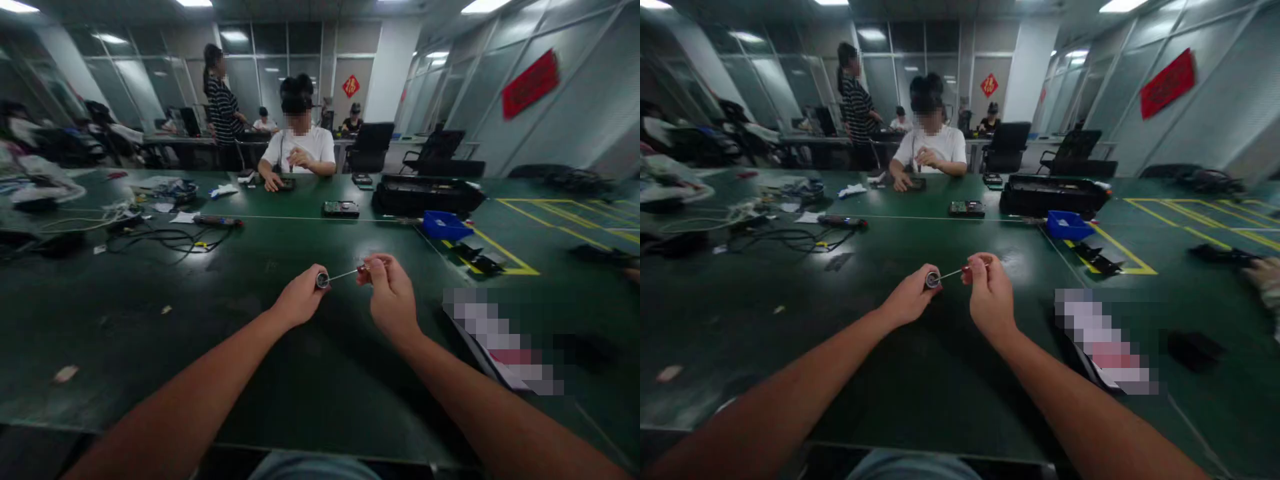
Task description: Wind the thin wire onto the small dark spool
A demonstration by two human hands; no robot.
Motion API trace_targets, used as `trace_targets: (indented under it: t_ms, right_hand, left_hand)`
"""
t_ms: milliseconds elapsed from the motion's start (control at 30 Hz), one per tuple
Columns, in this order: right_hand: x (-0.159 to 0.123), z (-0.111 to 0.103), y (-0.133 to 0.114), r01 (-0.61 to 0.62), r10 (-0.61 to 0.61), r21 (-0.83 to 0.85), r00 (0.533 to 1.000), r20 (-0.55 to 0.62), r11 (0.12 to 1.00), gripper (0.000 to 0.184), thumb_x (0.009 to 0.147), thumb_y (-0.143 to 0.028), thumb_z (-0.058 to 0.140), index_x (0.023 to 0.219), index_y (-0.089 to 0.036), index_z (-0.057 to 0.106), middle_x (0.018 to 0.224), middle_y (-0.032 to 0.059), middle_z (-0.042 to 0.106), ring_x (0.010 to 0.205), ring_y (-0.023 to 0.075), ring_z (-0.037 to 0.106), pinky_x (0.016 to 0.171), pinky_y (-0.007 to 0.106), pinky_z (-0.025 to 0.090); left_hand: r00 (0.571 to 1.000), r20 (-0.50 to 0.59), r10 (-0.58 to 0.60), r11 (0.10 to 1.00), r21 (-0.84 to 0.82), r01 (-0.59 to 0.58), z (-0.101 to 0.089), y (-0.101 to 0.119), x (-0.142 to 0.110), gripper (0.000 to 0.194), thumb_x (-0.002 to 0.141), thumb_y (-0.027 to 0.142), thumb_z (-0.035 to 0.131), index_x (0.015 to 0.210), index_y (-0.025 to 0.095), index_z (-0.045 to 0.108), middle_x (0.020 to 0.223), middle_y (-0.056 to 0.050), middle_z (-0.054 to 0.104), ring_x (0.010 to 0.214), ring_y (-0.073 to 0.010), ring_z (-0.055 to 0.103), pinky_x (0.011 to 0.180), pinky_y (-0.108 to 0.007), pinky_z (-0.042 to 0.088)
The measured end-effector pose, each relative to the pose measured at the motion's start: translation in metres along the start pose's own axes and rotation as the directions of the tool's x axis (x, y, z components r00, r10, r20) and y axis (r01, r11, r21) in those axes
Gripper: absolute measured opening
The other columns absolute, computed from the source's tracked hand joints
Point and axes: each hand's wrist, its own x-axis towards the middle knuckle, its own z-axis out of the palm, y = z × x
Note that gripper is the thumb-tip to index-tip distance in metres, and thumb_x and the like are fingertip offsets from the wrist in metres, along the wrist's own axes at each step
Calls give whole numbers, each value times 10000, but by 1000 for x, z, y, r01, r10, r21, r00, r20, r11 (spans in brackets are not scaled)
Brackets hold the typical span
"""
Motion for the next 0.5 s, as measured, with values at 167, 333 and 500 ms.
trace_targets:
  t_ms: [167, 333, 500]
  right_hand:
    - [-2, 4, 0, 81, -75, -72, 994, 75, 994, 208, 995, -373, 454, 1006, -208, 581, 810, 21, 661, 735, 159, 653, 710, 324, 516]
    - [-4, 3, 1, 86, -74, -97, 990, 122, 991, 212, 990, -377, 467, 1057, -214, 584, 857, 33, 691, 774, 176, 692, 728, 334, 534]
    - [-2, 2, -3, 89, -73, -125, 989, 129, 988, 227, 981, -392, 482, 1047, -207, 596, 860, 40, 719, 780, 179, 709, 714, 317, 526]
  left_hand:
    - [1000, 8, 8, 999, -42, -8, -2, 2, -2, 115, 903, 224, 523, 1016, 229, 508, 883, -5, 635, 738, -143, 585, 676, -269, 413]
    - [1000, 14, -3, 999, -45, 3, -3, 4, -3, 128, 907, 267, 536, 1025, 226, 509, 883, -11, 634, 722, -144, 590, 665, -271, 418]
    - [1000, 14, -4, 999, -44, 5, -3, 3, -3, 127, 915, 274, 528, 1030, 225, 509, 890, -13, 634, 723, -144, 590, 657, -267, 415]
